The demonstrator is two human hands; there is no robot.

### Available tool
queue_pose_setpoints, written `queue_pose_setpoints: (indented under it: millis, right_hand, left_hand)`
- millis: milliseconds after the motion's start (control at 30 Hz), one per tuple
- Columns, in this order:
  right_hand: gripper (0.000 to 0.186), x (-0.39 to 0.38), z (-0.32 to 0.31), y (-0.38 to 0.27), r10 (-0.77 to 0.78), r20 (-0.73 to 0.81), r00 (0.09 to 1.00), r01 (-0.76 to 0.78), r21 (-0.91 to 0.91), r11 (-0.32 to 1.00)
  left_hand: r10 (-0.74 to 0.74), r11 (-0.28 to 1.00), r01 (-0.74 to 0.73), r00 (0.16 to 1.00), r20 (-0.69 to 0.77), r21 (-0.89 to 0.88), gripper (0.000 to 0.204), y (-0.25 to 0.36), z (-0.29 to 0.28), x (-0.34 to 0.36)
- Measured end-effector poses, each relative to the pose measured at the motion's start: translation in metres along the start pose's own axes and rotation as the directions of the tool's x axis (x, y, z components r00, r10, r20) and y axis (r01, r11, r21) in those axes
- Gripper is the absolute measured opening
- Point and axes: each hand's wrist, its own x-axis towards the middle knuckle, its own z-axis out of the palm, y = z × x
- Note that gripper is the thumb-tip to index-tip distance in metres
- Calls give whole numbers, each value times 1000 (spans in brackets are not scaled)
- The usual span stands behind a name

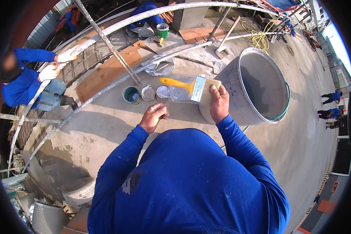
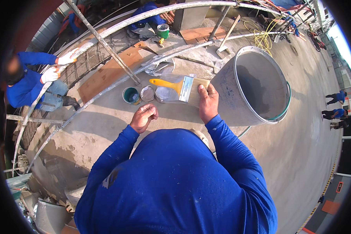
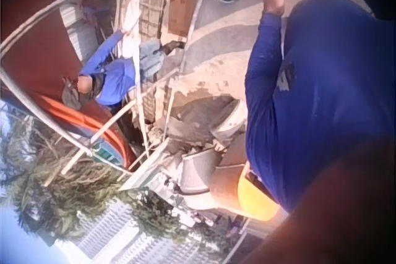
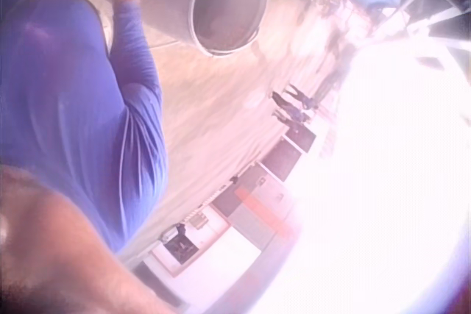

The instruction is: The person opens several paint cans and uses a trowel to scoop white paint from one can into another. They then pour red paint from a small can into the mixture and stir the contents with a stick.

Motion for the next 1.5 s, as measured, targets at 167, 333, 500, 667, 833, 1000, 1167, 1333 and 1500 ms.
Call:
queue_pose_setpoints:
  millis: [167, 333, 500, 667, 833, 1000, 1167, 1333, 1500]
  right_hand:
    - [24, 56, -20, -7, 28, 2, 1000, -28, 127, 991]
    - [23, 82, -10, 9, 59, 150, 987, -90, 213, 973]
    - [21, 151, -32, 4, -54, 161, 986, 8, 275, 961]
    - [24, 234, -98, -17, -21, 115, 993, -13, 283, 959]
    - [27, 299, -169, -23, -88, 97, 991, 70, 183, 981]
    - [28, 323, -192, -19, -159, 91, 983, 154, 58, 986]
    - [24, 317, -183, -11, -154, 158, 975, 174, -115, 978]
    - [16, 312, -178, -11, -138, 430, 892, 308, -357, 882]
    - [13, 290, -150, -7, 27, 722, 691, 351, -367, 861]
  left_hand:
    - [-34, 999, 33, 997, -65, -13, 24, 22, -17, 4]
    - [-39, 999, 39, 999, -17, -25, 25, 39, 49, 74]
    - [182, 983, -182, 976, -122, 8, 27, 55, 78, 147]
    - [296, 940, -333, 906, -303, -75, 26, 76, 57, 166]
    - [322, 930, -347, 620, -716, 118, 24, 78, 17, 139]
    - [255, 957, -41, 591, -765, 287, 18, 20, -21, 162]
    - [-213, 713, 474, 849, -484, 517, 36, -74, 4, 234]
    - [-388, 359, 418, 880, -274, 835, 70, -116, 31, 241]
    - [-226, 636, 439, 893, -391, 635, 80, -78, 43, 224]
